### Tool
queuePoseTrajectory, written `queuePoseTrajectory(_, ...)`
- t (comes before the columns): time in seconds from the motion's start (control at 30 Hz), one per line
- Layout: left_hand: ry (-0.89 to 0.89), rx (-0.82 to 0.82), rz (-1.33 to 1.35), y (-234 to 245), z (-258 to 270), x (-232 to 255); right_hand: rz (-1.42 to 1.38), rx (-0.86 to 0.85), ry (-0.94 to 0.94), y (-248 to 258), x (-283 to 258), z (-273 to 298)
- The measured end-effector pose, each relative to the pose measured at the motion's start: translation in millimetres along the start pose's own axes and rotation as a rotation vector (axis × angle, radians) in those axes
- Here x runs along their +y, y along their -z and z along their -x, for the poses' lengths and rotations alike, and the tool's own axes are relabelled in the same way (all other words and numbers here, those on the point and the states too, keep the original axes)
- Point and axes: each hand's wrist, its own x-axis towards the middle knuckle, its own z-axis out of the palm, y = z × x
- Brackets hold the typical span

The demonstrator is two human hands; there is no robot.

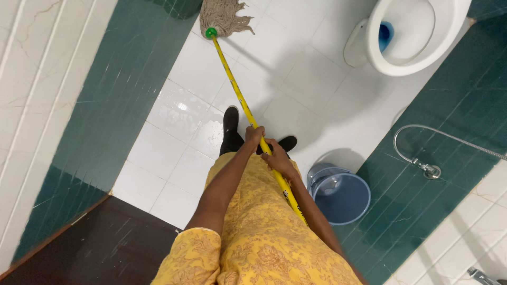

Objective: The person mops the tiled floor with a mop, moving around a bucket and a toilet.

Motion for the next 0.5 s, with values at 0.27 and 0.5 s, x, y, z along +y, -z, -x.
queuePoseTrajectory(0.27, -0.008, -0.019, -0.161, -165.0, 51.4, -48.2, -0.114, 0.111, -0.005, 125.4, 98.5, 62.2)
queuePoseTrajectory(0.5, 0.009, -0.291, -0.397, -268.4, 60.9, -55.9, -0.313, 0.330, -0.031, 192.8, 119.0, 99.8)
